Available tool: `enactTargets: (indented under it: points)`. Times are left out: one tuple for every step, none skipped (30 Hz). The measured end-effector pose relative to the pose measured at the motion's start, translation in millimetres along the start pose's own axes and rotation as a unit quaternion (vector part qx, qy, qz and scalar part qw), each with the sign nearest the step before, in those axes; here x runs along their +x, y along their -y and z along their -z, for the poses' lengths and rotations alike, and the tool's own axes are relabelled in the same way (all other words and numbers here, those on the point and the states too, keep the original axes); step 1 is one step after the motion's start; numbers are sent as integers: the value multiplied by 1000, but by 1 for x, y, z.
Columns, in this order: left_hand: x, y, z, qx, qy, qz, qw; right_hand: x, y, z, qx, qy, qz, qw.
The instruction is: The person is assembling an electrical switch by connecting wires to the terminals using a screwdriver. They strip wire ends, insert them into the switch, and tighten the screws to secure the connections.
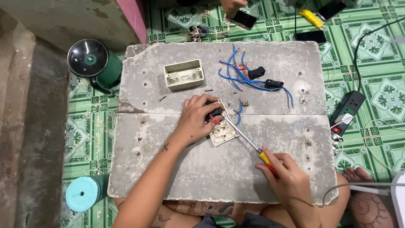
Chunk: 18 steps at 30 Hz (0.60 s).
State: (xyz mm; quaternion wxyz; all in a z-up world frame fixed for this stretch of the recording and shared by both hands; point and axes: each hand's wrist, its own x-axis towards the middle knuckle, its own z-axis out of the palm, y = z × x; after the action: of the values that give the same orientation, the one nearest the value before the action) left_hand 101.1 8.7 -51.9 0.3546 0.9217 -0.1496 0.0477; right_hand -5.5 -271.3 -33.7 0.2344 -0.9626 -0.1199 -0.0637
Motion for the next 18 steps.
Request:
enactTargets:
  points:
    - [-1,0,0,0,-3,1,1000,-2,1,2,-1,0,3,1000]
    - [-1,0,0,-2,-4,-2,1000,-2,3,4,-10,18,-27,999]
    - [-1,0,1,-3,-5,-4,1000,-3,5,6,-19,35,-58,998]
    - [-3,1,0,-3,-9,-3,1000,-2,6,6,-20,35,-53,998]
    - [-4,3,-1,0,-12,-6,1000,-1,8,7,-45,45,-74,995]
    - [-3,4,-1,4,-13,-12,1000,-1,9,8,-69,52,-97,991]
    - [-3,4,-1,4,-17,-14,1000,-1,11,11,-70,49,-95,992]
    - [-3,5,-2,1,-17,-11,1000,0,12,13,-88,0,-48,995]
    - [-3,5,-3,-2,-18,-8,1000,0,12,16,-105,-49,-1,993]
    - [-3,5,-3,-4,-19,-10,1000,1,14,16,-108,-50,-1,993]
    - [-3,5,-4,-3,-23,-11,1000,2,15,15,-79,-65,18,995]
    - [-3,5,-4,-1,-25,-12,1000,3,16,14,-49,-81,35,995]
    - [-3,4,-6,-1,-23,-15,1000,0,15,13,-50,-82,33,995]
    - [-3,3,-5,3,-23,-7,1000,-1,13,11,-51,-76,21,996]
    - [-4,3,-4,7,-23,0,1000,-1,13,9,-53,-70,9,996]
    - [-4,4,-5,9,-24,1,1000,-2,11,7,-52,-71,11,996]
    - [-4,4,-5,14,-25,0,1000,-4,9,5,-45,-75,17,996]
    - [-4,4,-6,20,-25,-3,999,-5,7,3,-38,-80,23,996]
